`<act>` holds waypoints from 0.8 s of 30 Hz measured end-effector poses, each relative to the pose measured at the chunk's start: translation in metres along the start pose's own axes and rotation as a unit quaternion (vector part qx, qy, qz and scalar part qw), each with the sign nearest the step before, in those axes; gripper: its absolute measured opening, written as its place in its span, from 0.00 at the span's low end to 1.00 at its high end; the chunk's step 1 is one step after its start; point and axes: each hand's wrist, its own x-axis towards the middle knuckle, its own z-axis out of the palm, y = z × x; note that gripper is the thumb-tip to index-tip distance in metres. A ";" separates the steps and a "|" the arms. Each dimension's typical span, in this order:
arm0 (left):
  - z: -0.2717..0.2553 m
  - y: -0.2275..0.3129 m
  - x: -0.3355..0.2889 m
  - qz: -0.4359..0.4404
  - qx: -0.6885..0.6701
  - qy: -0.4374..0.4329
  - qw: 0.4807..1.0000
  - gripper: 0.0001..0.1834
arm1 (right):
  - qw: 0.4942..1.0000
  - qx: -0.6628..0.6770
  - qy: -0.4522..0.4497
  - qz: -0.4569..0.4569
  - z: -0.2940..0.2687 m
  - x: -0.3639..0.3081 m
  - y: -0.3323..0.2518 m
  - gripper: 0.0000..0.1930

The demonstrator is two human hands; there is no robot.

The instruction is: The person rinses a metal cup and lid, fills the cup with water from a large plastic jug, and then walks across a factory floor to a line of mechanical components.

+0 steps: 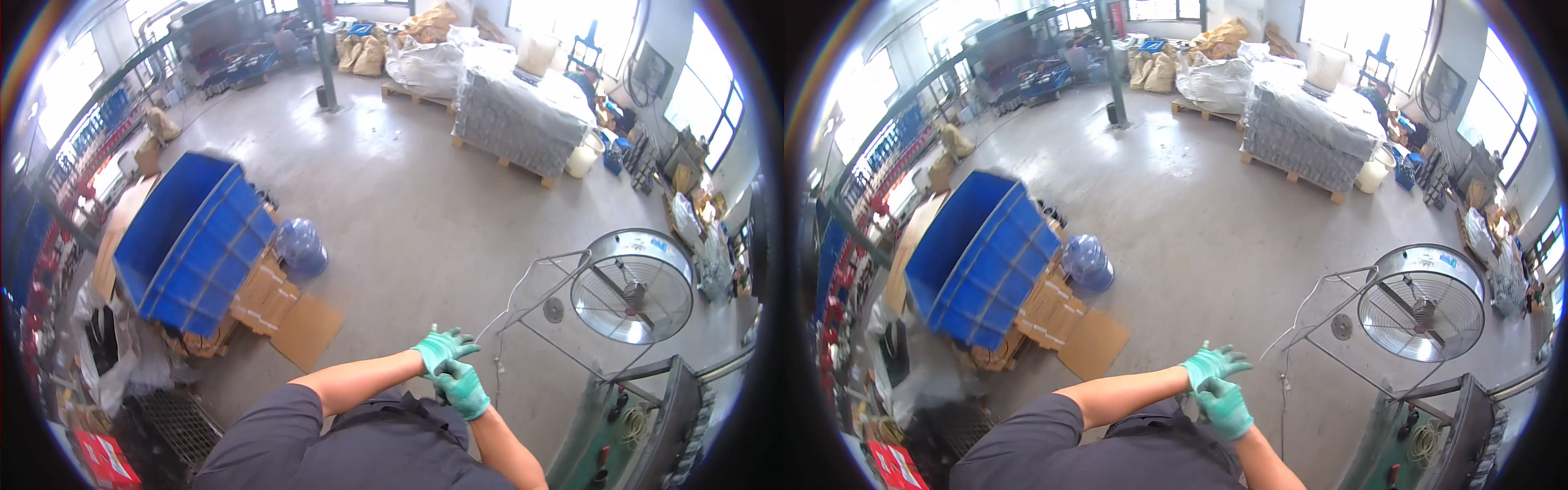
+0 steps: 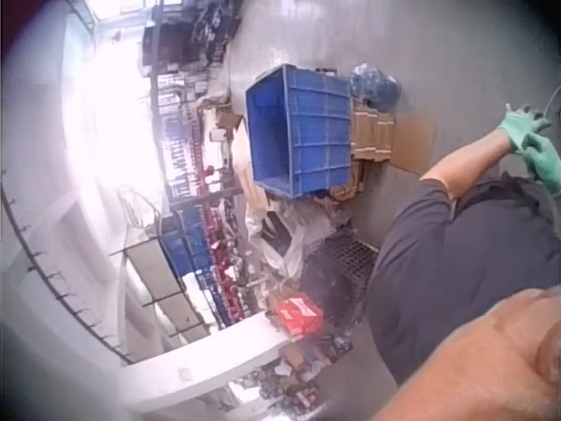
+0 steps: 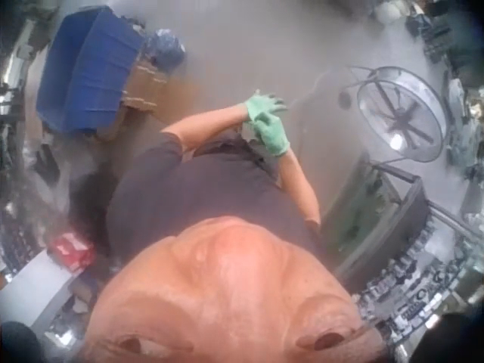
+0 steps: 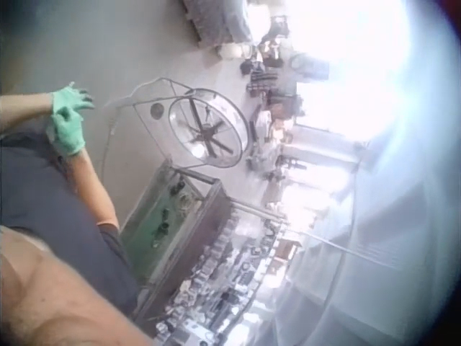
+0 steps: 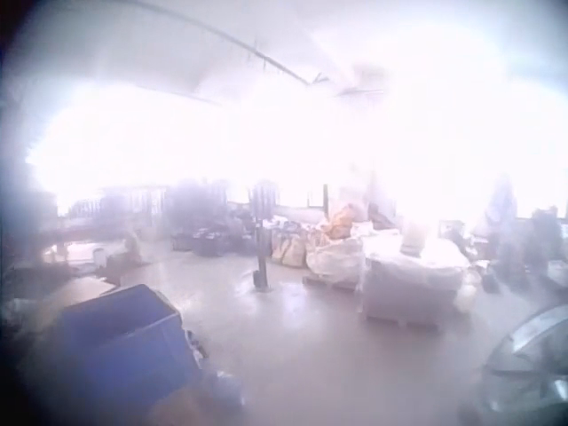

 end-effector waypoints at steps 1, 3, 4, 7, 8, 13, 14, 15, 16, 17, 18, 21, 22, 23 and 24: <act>-0.010 -0.010 0.031 0.036 -0.058 0.006 0.998 0.39 | 1.000 0.009 0.004 -0.008 -0.023 0.018 -0.013 0.07; -0.038 -0.040 0.092 0.056 -0.064 -0.022 0.996 0.37 | 0.999 -0.002 0.030 -0.025 -0.067 0.057 -0.039 0.07; -0.052 -0.050 0.123 0.063 -0.077 -0.037 0.994 0.36 | 0.999 0.015 0.016 -0.036 -0.090 0.077 -0.056 0.07; -0.065 -0.107 0.218 0.026 -0.286 -0.010 0.958 0.20 | 0.988 0.137 0.002 -0.078 -0.157 0.158 -0.071 0.05; -0.092 -0.114 0.239 -0.065 -0.537 -0.066 0.838 0.21 | 0.977 0.199 0.017 -0.079 -0.179 0.181 -0.077 0.04; -0.071 -0.326 0.305 -0.348 -0.503 0.058 0.789 0.39 | 0.948 0.298 0.029 -0.111 -0.315 0.292 -0.107 0.33; -0.055 -0.380 0.281 -0.379 -0.528 0.083 0.756 0.43 | 0.945 0.306 0.034 -0.108 -0.335 0.300 -0.123 0.33; -0.051 -0.419 0.263 -0.428 -0.510 0.098 0.740 0.43 | 0.945 0.305 0.047 -0.109 -0.365 0.311 -0.141 0.36; -0.051 -0.446 0.242 -0.479 -0.478 0.089 0.731 0.43 | 0.944 0.305 0.063 -0.110 -0.397 0.325 -0.154 0.40; -0.053 -0.466 0.223 -0.522 -0.452 0.072 0.720 0.43 | 0.960 0.255 0.045 -0.102 -0.429 0.340 -0.157 0.43; -0.056 -0.476 0.208 -0.556 -0.431 0.048 0.709 0.43 | 0.959 0.258 0.055 -0.102 -0.463 0.358 -0.148 0.43; -0.071 -0.486 0.209 -0.608 -0.398 -0.024 0.686 0.43 | 0.974 0.147 0.091 -0.145 -0.547 0.395 -0.143 0.38; -0.074 -0.491 0.224 -0.615 -0.391 -0.047 0.683 0.44 | 0.973 0.145 0.099 -0.147 -0.577 0.410 -0.145 0.38; -0.072 -0.495 0.249 -0.617 -0.394 -0.074 0.678 0.44 | 0.976 0.103 0.140 -0.131 -0.603 0.419 -0.144 0.34; -0.076 -0.504 0.281 -0.615 -0.393 -0.085 0.679 0.44 | 0.976 0.062 0.175 -0.118 -0.629 0.430 -0.142 0.30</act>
